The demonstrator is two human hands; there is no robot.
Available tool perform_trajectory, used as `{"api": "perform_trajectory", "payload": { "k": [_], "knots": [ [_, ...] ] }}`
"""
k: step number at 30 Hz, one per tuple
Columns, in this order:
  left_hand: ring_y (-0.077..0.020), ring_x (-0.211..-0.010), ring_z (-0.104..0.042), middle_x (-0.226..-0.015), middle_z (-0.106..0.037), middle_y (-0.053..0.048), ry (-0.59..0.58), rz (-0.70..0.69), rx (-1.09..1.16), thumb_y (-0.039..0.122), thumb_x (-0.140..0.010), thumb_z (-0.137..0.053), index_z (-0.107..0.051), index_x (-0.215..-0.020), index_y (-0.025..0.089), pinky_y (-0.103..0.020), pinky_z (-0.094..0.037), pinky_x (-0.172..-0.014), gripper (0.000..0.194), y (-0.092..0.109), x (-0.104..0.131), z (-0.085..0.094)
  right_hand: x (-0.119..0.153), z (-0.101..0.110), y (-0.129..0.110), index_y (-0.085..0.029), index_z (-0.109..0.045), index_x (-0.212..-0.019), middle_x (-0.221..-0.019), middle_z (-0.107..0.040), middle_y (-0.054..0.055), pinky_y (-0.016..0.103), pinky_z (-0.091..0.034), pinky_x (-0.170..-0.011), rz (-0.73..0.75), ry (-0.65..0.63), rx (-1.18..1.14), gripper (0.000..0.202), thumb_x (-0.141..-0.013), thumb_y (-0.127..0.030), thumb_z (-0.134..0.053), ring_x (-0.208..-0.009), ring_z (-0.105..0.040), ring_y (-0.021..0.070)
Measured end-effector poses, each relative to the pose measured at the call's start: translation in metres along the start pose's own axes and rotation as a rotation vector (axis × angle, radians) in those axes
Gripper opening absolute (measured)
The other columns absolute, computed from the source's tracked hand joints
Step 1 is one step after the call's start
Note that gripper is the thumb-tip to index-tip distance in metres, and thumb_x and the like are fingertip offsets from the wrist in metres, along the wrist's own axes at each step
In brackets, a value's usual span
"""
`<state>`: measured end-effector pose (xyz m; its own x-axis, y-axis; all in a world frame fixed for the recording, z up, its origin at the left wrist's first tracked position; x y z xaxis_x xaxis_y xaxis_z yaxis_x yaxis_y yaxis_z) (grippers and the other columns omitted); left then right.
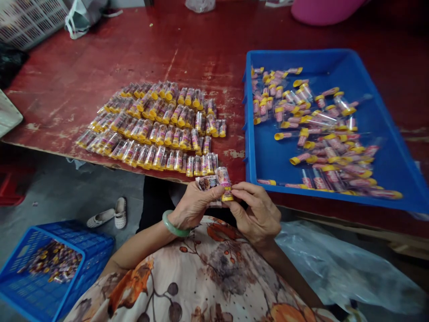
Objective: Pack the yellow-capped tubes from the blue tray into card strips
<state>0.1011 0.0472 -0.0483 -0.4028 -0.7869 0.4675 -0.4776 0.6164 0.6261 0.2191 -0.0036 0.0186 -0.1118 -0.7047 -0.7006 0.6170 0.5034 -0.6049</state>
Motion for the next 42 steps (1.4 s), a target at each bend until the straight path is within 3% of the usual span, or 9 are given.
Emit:
{"api": "perform_trajectory", "payload": {
  "k": [13, 19, 24, 33, 37, 39, 42],
  "knots": [
    [-0.0139, -0.076, -0.068, -0.085, -0.074, -0.002, -0.042, -0.057, -0.036, 0.027, -0.066, -0.089, -0.075, -0.088, 0.016, -0.026, -0.056, -0.074, 0.028, 0.000, 0.001, -0.005, 0.009, 0.005, -0.008, -0.025, -0.069, -0.112, -0.100, -0.073, 0.005, 0.032, -0.061, -0.071, 0.031, 0.109, 0.084, 0.035, -0.082, -0.006, -0.067, -0.085, -0.071, 0.0187],
    [-0.0170, -0.075, -0.068, -0.087, -0.075, -0.003, -0.018, -0.022, -0.055, 0.031, -0.062, -0.091, -0.075, -0.088, 0.017, -0.028, -0.057, -0.067, 0.034, -0.002, 0.003, -0.004, 0.012, 0.005, -0.009, -0.026, -0.070, -0.111, -0.102, -0.072, 0.005, 0.030, -0.061, -0.070, 0.039, 0.119, 0.102, 0.036, -0.082, -0.005, -0.068, -0.085, -0.071, 0.0182],
    [-0.0151, -0.075, -0.067, -0.089, -0.075, -0.004, -0.017, -0.046, -0.039, 0.027, -0.062, -0.091, -0.075, -0.089, 0.016, -0.028, -0.056, -0.074, 0.034, -0.001, 0.002, -0.004, 0.012, 0.005, -0.012, -0.024, -0.070, -0.112, -0.104, -0.072, 0.006, 0.029, -0.060, -0.071, 0.068, 0.109, 0.097, 0.039, -0.080, -0.001, -0.069, -0.086, -0.071, 0.0177],
    [-0.0140, -0.076, -0.067, -0.084, -0.073, -0.003, -0.036, -0.059, -0.047, 0.030, -0.064, -0.090, -0.076, -0.093, 0.015, -0.025, -0.054, -0.072, 0.036, -0.001, 0.003, -0.005, 0.013, 0.001, -0.018, -0.018, -0.071, -0.100, -0.097, -0.072, 0.007, 0.027, -0.058, -0.070, 0.143, 0.107, 0.192, 0.028, -0.079, 0.001, -0.069, -0.082, -0.072, 0.0185],
    [-0.0129, -0.072, -0.065, -0.085, -0.071, -0.003, -0.022, -0.043, -0.043, 0.033, -0.064, -0.090, -0.074, -0.093, 0.014, -0.024, -0.055, -0.065, 0.038, -0.001, 0.004, -0.002, 0.010, -0.004, -0.020, -0.016, -0.068, -0.100, -0.094, -0.072, 0.008, 0.026, -0.057, -0.070, 0.217, 0.071, 0.238, 0.023, -0.082, -0.001, -0.067, -0.081, -0.072, 0.0179],
    [-0.0118, -0.067, -0.064, -0.082, -0.070, -0.003, 0.001, -0.006, -0.042, 0.033, -0.061, -0.091, -0.073, -0.090, 0.013, -0.023, -0.054, -0.061, 0.040, -0.001, 0.005, 0.002, 0.006, -0.008, -0.023, -0.016, -0.067, -0.100, -0.093, -0.073, 0.008, 0.027, -0.057, -0.073, 0.265, -0.010, 0.254, 0.020, -0.084, -0.004, -0.067, -0.084, -0.072, 0.0182],
    [-0.0120, -0.060, -0.063, -0.075, -0.069, -0.004, 0.052, 0.022, -0.113, 0.038, -0.058, -0.092, -0.071, -0.086, 0.011, -0.023, -0.053, -0.057, 0.044, 0.015, 0.005, 0.014, -0.002, -0.006, -0.021, -0.017, -0.065, -0.103, -0.097, -0.073, 0.008, 0.029, -0.058, -0.078, 0.241, -0.126, 0.189, 0.020, -0.086, -0.008, -0.068, -0.090, -0.072, 0.0195]
  ]
}}
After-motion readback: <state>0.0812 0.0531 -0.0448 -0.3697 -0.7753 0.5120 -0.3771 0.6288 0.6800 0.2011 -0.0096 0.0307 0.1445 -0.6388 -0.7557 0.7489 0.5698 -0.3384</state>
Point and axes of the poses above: each hand's wrist, its own x-axis away from the middle knuckle, its own z-axis out of the back of the hand, y = z × x, the point moved 8 cm from there along -x, towards the middle knuckle
